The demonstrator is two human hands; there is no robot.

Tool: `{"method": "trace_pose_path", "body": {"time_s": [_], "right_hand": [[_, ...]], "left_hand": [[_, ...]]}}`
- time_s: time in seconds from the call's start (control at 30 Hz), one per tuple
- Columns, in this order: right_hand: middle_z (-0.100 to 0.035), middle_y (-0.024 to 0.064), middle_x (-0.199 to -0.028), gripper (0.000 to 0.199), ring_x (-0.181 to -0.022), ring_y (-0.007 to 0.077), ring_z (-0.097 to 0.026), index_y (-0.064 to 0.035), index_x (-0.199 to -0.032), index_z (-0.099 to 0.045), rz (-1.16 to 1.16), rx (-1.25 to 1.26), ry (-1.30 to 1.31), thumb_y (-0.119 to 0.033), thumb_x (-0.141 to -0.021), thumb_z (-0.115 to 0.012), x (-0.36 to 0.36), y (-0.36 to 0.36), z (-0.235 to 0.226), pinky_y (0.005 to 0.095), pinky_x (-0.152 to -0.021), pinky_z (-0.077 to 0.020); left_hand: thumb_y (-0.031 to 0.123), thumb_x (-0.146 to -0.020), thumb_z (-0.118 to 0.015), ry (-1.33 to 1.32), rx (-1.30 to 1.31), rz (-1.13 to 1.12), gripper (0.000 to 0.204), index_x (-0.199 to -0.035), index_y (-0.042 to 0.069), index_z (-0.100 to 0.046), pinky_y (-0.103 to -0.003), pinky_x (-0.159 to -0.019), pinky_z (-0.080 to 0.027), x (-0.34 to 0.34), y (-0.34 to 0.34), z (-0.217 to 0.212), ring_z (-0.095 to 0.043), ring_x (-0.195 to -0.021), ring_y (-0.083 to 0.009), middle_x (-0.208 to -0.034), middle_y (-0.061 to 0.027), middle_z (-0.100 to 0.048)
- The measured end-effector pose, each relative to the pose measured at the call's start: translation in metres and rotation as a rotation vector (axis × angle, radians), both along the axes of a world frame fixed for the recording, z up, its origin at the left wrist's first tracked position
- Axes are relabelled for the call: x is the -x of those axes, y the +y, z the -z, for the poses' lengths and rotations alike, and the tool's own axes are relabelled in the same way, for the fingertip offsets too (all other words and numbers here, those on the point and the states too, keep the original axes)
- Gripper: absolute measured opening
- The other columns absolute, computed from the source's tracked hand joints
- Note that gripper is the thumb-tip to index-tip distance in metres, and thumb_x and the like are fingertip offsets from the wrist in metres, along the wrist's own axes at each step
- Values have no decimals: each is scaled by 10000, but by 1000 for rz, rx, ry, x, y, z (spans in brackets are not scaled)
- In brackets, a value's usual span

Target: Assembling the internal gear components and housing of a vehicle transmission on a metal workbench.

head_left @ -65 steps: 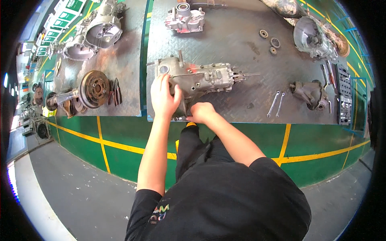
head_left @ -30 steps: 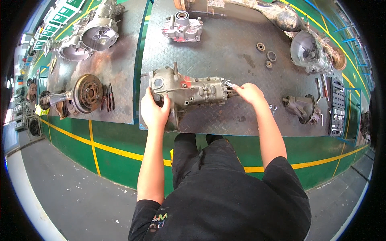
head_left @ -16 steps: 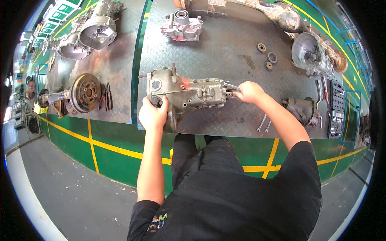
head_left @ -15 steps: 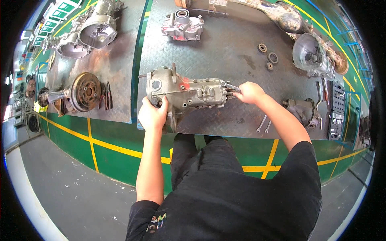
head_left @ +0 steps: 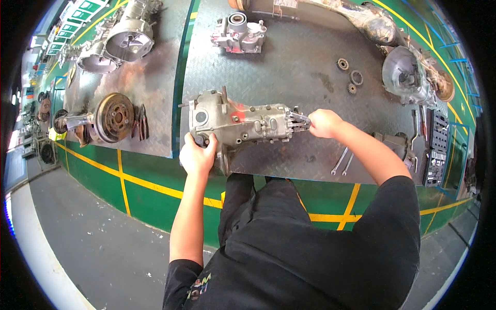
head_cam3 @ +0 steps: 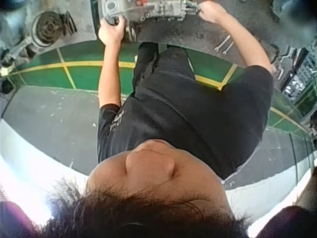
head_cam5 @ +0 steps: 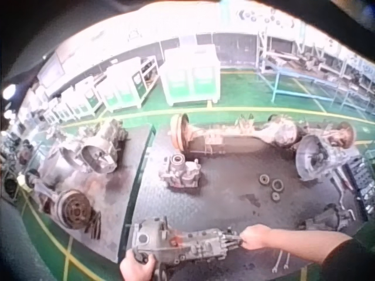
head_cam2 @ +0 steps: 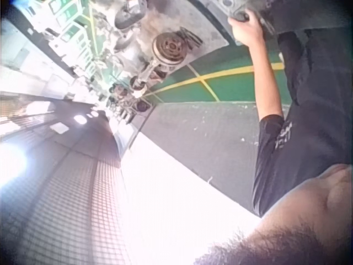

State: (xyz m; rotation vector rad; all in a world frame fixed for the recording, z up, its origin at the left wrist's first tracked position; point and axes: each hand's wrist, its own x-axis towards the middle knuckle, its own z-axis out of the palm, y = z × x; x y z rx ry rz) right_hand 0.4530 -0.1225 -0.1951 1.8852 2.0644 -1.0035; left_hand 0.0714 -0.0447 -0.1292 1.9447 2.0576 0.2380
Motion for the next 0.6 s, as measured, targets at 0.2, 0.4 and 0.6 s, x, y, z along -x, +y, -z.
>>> {"method": "trace_pose_path", "body": {"time_s": [0.2, 0.4, 0.6], "right_hand": [[-685, 192, -733, 317, -723, 399, -675, -30, -785, -705, -138, -13, -67, -315, -792, -567, 14, -33, -18, 492, -705, -551], [-699, 214, -955, 474, -928, 404, -664, -50, -997, -693, 298, 189, 98, -462, -969, -460, 48, -119, 3, 491, -803, -521], [-686, 213, -956, 304, -919, 417, -651, -75, -1187, -570, 665, -224, 432, -291, -978, -520, 61, -131, -23, 488, -794, -504]], "left_hand": [[527, -771, -697, 13, -111, 112, 555, -928, 8, -577, -500, -706, -534, 4, 13, 10, -667, -774, -451, -785, -267, -670], [559, -764, -696, 18, -74, 154, 578, -879, 5, -581, -490, -718, -533, 7, 31, 8, -669, -790, -434, -794, -257, -671], [558, -758, -694, 18, -55, 251, 608, -935, -15, -591, -487, -752, -530, 10, 50, 3, -668, -824, -432, -821, -257, -676]]}}
